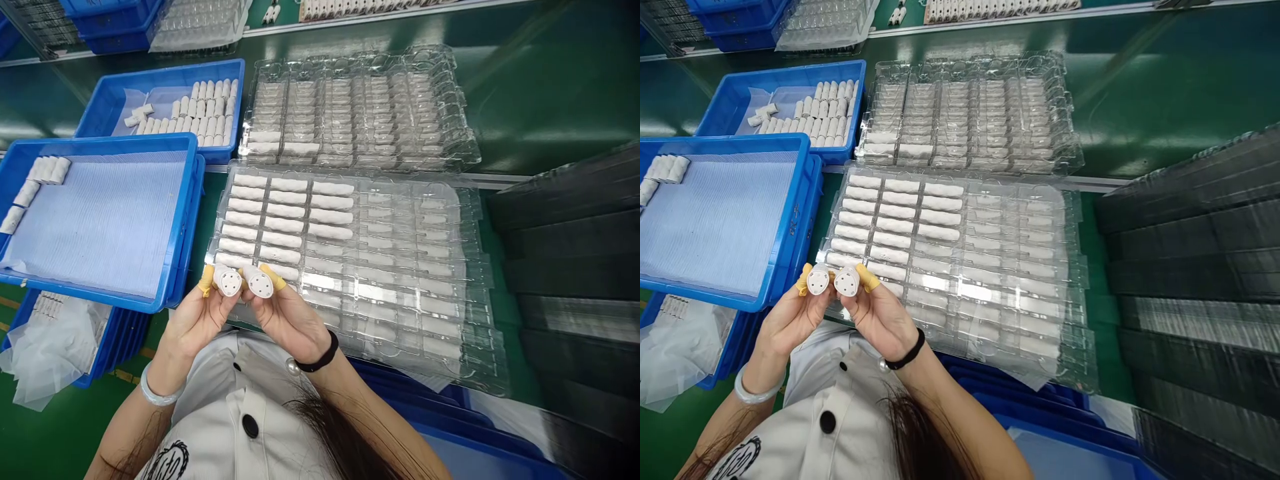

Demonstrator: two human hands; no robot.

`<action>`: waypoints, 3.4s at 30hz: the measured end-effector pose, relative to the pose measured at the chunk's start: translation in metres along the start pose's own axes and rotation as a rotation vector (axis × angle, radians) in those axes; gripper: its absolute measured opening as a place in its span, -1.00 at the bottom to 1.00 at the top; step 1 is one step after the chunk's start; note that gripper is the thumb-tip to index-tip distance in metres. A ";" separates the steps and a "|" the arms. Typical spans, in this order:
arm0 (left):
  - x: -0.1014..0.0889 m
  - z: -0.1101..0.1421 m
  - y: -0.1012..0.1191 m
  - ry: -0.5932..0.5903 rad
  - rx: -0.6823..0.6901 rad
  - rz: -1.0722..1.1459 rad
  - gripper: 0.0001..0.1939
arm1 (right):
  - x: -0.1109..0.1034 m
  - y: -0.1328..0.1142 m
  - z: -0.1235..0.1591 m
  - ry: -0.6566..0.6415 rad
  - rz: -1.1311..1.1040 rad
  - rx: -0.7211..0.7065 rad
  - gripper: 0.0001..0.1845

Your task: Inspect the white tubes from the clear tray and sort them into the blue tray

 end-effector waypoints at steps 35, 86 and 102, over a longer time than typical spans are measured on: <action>0.030 0.006 0.009 -0.191 0.251 -0.470 -0.57 | 0.006 -0.013 0.004 0.021 0.221 -0.181 -0.79; 0.025 0.000 0.008 -0.197 0.199 -0.385 -0.58 | 0.020 -0.025 0.021 -0.035 0.335 -0.286 -0.54; 0.024 -0.001 0.010 -0.153 0.204 -0.314 -0.65 | 0.026 -0.022 0.023 -0.064 0.190 -0.203 -0.59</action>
Point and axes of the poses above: each hand's wrist, its own z-axis away from the middle knuckle, its own x-axis out of the palm, y = z × x, the point moved 9 cm from there along -z, towards the middle knuckle, and after that the axes turned 5 degrees about z, right-handed, at the moved point
